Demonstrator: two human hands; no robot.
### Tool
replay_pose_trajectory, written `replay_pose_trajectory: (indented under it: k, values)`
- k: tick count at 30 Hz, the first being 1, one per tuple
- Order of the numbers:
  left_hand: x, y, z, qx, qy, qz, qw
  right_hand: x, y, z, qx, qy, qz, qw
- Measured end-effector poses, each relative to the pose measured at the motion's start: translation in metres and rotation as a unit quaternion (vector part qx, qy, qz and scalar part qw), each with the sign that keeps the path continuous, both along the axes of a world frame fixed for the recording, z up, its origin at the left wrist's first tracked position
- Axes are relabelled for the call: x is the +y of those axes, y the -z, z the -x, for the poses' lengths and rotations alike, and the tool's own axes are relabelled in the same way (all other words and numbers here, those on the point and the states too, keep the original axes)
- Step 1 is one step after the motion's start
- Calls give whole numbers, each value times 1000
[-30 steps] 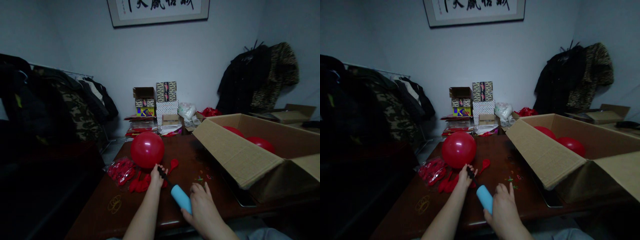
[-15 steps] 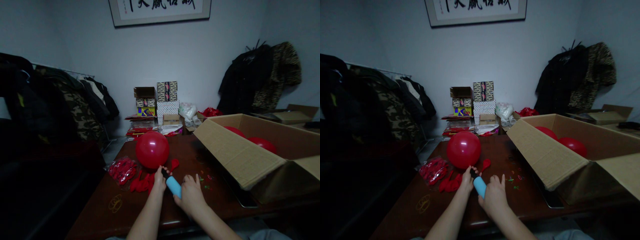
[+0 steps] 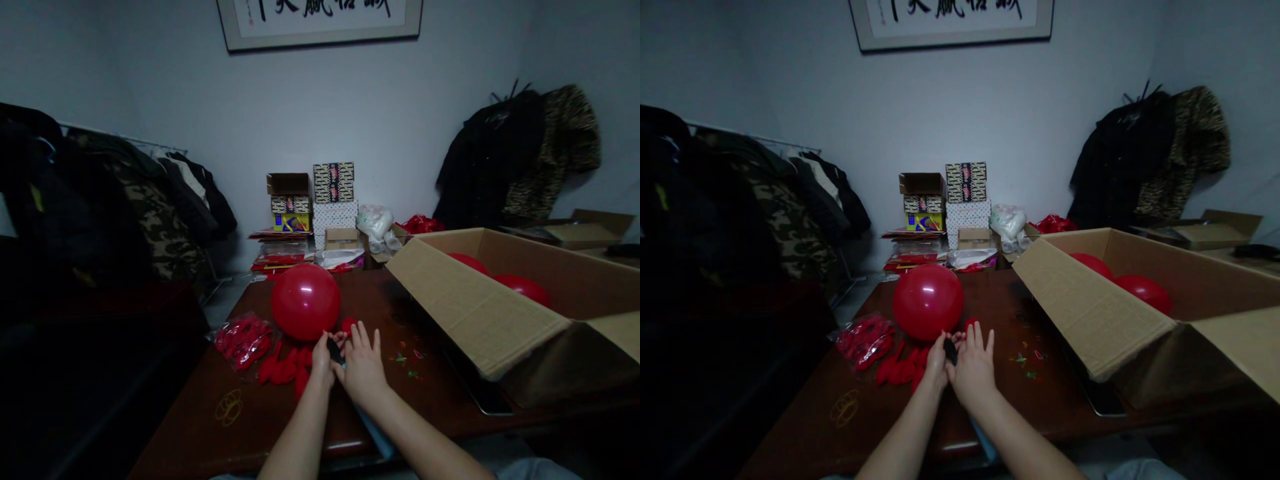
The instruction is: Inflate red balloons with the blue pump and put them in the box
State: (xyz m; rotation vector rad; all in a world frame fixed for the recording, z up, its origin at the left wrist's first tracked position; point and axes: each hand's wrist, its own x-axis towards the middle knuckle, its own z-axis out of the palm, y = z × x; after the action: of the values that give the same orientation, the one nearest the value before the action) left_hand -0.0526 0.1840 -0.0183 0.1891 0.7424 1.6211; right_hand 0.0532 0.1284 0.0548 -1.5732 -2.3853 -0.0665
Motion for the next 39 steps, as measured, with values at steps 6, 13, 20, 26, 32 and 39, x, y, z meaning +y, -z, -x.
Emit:
replay_pose_trajectory:
  k: [6, 13, 20, 26, 32, 39]
  values:
    - [-7, -11, -5, -9, 30, -35, 999, 17, 3, 12, -1, 8, 9, 1000]
    - [-8, -17, -11, -17, 37, -53, 998, 21, 13, 16, 5, 4, 11, 1000]
    - [1, -16, -10, -15, -50, -3, 999, 21, 18, 15, 8, -1, 6, 1000]
    - [6, -20, -7, -4, -97, 44, 994, 18, 20, 14, 2, -6, 8, 1000]
    - [8, -18, 4, 35, -95, 31, 994, 11, 19, 10, -2, 3, 10, 1000]
    - [1, -26, 37, 56, -75, 2, 996, 10, 34, -18, -9, 62, 32, 998]
